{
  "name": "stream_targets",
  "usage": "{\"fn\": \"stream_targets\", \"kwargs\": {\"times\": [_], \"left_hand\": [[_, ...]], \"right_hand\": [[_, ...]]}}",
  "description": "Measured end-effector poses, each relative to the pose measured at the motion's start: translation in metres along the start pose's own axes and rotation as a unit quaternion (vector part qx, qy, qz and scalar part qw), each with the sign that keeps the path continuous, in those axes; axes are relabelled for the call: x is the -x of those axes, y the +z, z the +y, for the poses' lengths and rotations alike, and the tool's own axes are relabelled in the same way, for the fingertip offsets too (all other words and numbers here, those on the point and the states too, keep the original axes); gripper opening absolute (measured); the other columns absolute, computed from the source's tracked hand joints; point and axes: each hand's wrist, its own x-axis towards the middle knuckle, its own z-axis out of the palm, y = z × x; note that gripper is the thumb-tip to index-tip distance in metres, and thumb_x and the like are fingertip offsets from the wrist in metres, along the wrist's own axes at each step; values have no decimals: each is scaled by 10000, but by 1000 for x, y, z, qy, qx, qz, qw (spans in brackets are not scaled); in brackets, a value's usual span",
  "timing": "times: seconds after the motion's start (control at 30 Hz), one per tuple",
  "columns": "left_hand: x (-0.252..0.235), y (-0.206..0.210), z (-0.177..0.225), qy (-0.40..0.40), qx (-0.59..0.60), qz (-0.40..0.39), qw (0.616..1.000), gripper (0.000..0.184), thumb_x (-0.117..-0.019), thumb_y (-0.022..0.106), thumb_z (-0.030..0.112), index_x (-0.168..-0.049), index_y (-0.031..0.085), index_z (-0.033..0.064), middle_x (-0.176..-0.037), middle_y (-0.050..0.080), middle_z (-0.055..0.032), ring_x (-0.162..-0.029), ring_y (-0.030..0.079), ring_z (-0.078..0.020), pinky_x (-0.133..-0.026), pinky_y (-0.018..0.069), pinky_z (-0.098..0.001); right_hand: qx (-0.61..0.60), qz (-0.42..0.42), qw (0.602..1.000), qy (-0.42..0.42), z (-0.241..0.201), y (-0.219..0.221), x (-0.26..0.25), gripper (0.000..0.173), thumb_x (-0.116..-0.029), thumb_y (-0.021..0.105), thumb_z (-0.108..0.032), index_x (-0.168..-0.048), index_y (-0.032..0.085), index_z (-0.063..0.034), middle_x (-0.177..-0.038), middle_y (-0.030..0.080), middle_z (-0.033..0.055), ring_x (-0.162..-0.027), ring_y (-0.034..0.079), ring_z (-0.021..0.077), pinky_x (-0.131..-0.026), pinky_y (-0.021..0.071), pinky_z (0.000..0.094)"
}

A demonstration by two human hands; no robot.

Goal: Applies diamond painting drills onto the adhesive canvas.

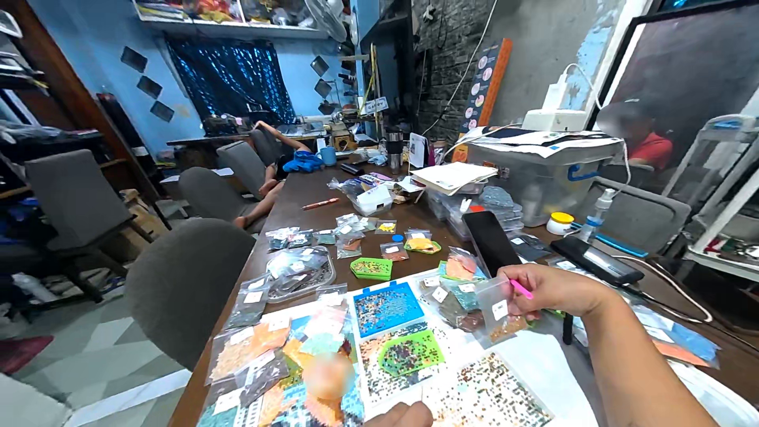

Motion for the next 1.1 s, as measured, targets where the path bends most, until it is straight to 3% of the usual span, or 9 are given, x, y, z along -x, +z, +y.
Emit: {"fn": "stream_targets", "kwargs": {"times": [0.13, 0.4, 0.53, 0.77, 0.87, 0.97, 1.03, 1.1], "left_hand": [[-6, -4, -1, -2, 2, 0, 1000, 200, -1019, 536, 38, -964, 684, -84, -1020, 679, -248, -921, 700, -386, -794, 587, -455], [-14, -10, -24, 20, 1, -1, 1000, 193, -1005, 567, 55, -952, 709, -66, -1040, 689, -230, -966, 696, -360, -874, 571, -429], [-16, -10, -36, 29, -2, 2, 1000, 191, -1001, 568, 57, -948, 715, -54, -1046, 689, -223, -966, 695, -354, -862, 573, -421], [-17, -21, -43, 79, -1, -23, 997, 190, -988, 567, 21, -972, 749, -29, -1023, 709, -205, -974, 700, -351, -868, 571, -453], [-18, -29, -40, 66, 12, -43, 997, 198, -999, 568, 39, -1003, 754, -27, -1055, 725, -204, -992, 713, -354, -868, 572, -485], [-23, -32, -35, 30, 15, -33, 999, 171, -970, 637, 88, -919, 741, -38, -990, 733, -198, -949, 721, -351, -836, 570, -507], [-27, -35, -30, -34, 40, -21, 998, 220, -935, 706, 158, -875, 705, -54, -936, 698, -214, -923, 691, -367, -821, 547, -520], [-29, -36, -24, -115, 124, 14, 986, 263, -914, 735, 161, -943, 680, -95, -1002, 664, -246, -973, 658, -362, -866, 530, -497]], "right_hand": [[-7, 11, 1000, 4, 1, 1, 1, 159, -839, 617, 78, -904, 598, -66, -701, 653, 1, -571, 599, 54, -545, 486, 182], [-3, 17, 1000, 12, -2, 1, 1, 188, -842, 609, 98, -899, 578, -79, -727, 673, -8, -590, 612, 47, -554, 491, 178], [-2, 15, 1000, 13, -2, 2, 0, 189, -843, 607, 97, -901, 584, -81, -730, 680, -13, -585, 612, 41, -549, 489, 174], [0, -2, 1000, -21, 2, 11, -16, 164, -846, 645, -1, -957, 592, -109, -740, 669, -43, -630, 629, 38, -591, 515, 193], [6, -27, 999, -42, -1, 23, -27, 163, -867, 646, -50, -988, 581, -137, -753, 666, -78, -640, 629, 21, -604, 520, 187], [5, -50, 997, -59, -2, 34, -32, 162, -881, 638, -68, -1000, 558, -145, -756, 655, -86, -630, 623, 23, -595, 523, 198], [-8, -62, 996, -71, -4, 42, -35, 177, -869, 639, -79, -1000, 550, -158, -758, 657, -91, -624, 625, 25, -581, 527, 203], [-22, -75, 993, -84, -11, 50, -34, 189, -871, 647, -85, -1013, 552, -167, -772, 665, -104, -634, 633, 17, -587, 536, 200]]}}
